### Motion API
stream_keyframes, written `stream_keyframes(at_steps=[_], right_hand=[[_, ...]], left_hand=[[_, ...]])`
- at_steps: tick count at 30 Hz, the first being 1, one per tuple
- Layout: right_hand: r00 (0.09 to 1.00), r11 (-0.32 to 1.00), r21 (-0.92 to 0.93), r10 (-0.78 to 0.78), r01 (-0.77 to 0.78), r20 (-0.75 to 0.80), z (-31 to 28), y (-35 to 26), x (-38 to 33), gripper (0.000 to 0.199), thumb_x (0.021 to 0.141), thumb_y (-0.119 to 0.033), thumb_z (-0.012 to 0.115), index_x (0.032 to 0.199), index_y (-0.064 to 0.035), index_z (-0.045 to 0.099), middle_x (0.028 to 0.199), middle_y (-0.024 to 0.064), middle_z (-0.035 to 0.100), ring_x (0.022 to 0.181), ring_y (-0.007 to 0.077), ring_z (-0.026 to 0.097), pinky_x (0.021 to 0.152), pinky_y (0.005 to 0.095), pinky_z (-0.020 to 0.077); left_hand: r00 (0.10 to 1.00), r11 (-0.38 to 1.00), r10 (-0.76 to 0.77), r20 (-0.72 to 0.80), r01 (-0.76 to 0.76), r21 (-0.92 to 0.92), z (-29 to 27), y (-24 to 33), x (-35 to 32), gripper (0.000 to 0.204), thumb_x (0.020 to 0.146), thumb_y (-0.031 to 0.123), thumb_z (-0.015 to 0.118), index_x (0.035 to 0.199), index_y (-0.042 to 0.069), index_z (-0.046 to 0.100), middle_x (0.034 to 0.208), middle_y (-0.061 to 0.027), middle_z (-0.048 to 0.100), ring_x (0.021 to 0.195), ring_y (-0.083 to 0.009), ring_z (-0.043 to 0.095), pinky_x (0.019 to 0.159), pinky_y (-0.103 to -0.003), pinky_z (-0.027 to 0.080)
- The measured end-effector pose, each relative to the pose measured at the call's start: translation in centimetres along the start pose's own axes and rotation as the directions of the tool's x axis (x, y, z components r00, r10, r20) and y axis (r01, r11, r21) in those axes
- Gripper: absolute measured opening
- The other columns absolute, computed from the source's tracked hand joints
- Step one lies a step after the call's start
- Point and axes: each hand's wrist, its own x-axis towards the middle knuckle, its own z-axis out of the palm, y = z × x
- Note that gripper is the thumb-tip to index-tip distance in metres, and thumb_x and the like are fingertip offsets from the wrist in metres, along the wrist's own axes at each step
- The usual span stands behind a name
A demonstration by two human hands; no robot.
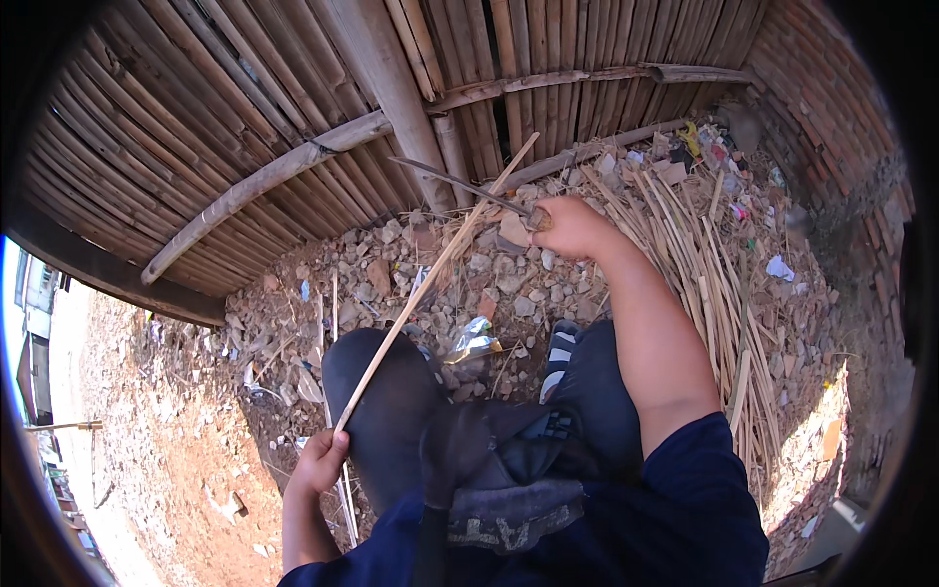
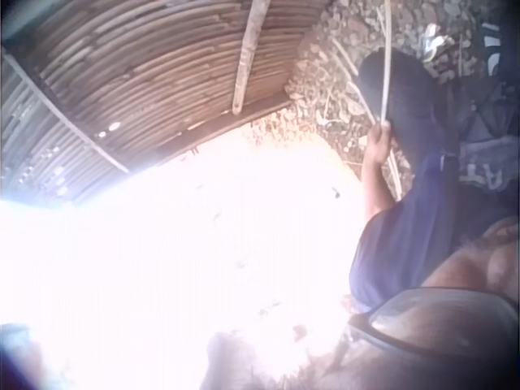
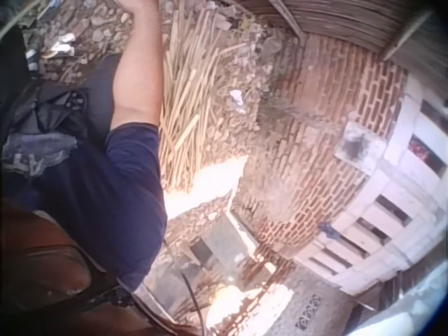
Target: The person scrapes a long piece of wood using a large knife, held by both hands, while sitting on the ground surrounded by wood shavings.
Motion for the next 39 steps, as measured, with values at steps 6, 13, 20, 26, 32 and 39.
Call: stream_keyframes(at_steps=[6, 13, 20, 26, 32, 39], right_hand=[[0.96, 0.958, -0.058, -0.279, 0.28, 0.026, 1.8, -2.6, -0.6, 0.053, 0.078, -0.031, 0.079, 0.122, -0.0044, 0.067, 0.113, 0.0233, 0.069, 0.106, 0.0378, 0.067, 0.093, 0.0421, 0.0517], [1.0, 0.994, -0.103, 0.024, -0.026, -0.019, 0.4, 1.8, 1.3, 0.052, 0.077, -0.028, 0.078, 0.121, -0.0028, 0.067, 0.113, 0.0233, 0.069, 0.107, 0.0388, 0.066, 0.094, 0.0424, 0.0519], [0.971, 0.959, -0.152, -0.229, 0.238, 0.072, 1.4, -3.1, -0.7, 0.05, 0.079, -0.03, 0.076, 0.122, -0.0054, 0.067, 0.115, 0.021, 0.069, 0.11, 0.0371, 0.065, 0.094, 0.0442, 0.0515], [1.0, 0.987, -0.162, 0.015, -0.011, 0.021, 0.8, 0.4, 1.4, 0.05, 0.079, -0.03, 0.076, 0.122, -0.0047, 0.067, 0.114, 0.0206, 0.07, 0.108, 0.0365, 0.066, 0.093, 0.0442, 0.0525], [0.974, 0.967, -0.128, -0.209, 0.219, 0.089, 1.5, -2.8, -0.4, 0.048, 0.079, -0.032, 0.077, 0.117, -0.0034, 0.068, 0.107, 0.0226, 0.071, 0.105, 0.0397, 0.066, 0.092, 0.045, 0.0523], [0.981, 0.98, -0.163, -0.081, 0.111, 0.177, 0.4, -2.3, -0.1, 0.057, 0.08, -0.031, 0.076, 0.13, -0.0073, 0.063, 0.117, 0.021, 0.069, 0.112, 0.0368, 0.064, 0.097, 0.0441, 0.0514]], left_hand=[[1.0, 1.0, -0.009, -0.008, 0.009, -0.026, -0.4, -1.2, -0.1, 0.046, 0.102, 0.05, 0.055, 0.081, 0.009, 0.055, 0.066, 0.0055, 0.047, 0.057, -0.0063, 0.041, 0.052, -0.024, 0.033], [0.996, 0.997, 0.019, -0.091, -0.012, 0.071, 0.4, -0.1, -0.2, 0.047, 0.101, 0.05, 0.057, 0.083, 0.007, 0.057, 0.067, 0.0059, 0.05, 0.059, -0.005, 0.042, 0.053, -0.025, 0.034], [0.991, 0.994, 0.064, -0.115, -0.054, 0.092, 0.6, 0.0, -0.6, 0.048, 0.101, 0.05, 0.057, 0.086, 0.005, 0.058, 0.068, 0.0064, 0.051, 0.063, -0.0051, 0.044, 0.056, -0.025, 0.035], [0.984, 0.98, 0.044, -0.172, -0.009, 0.201, 0.8, -0.1, -0.2, 0.051, 0.101, 0.047, 0.059, 0.083, -0.001, 0.062, 0.069, 0.0024, 0.055, 0.069, -0.0077, 0.048, 0.06, -0.029, 0.042], [0.99, 0.987, 0.023, -0.137, -0.001, 0.159, 0.5, 0.5, -0.5, 0.047, 0.102, 0.044, 0.059, 0.084, 0.001, 0.062, 0.071, 0.0051, 0.054, 0.068, -0.0058, 0.046, 0.059, -0.026, 0.039], [0.989, 0.988, 0.009, -0.147, 0.014, 0.157, 0.9, 0.9, -0.4, 0.05, 0.102, 0.047, 0.057, 0.081, 0.001, 0.061, 0.071, 0.006, 0.054, 0.067, -0.0062, 0.045, 0.058, -0.027, 0.038]])
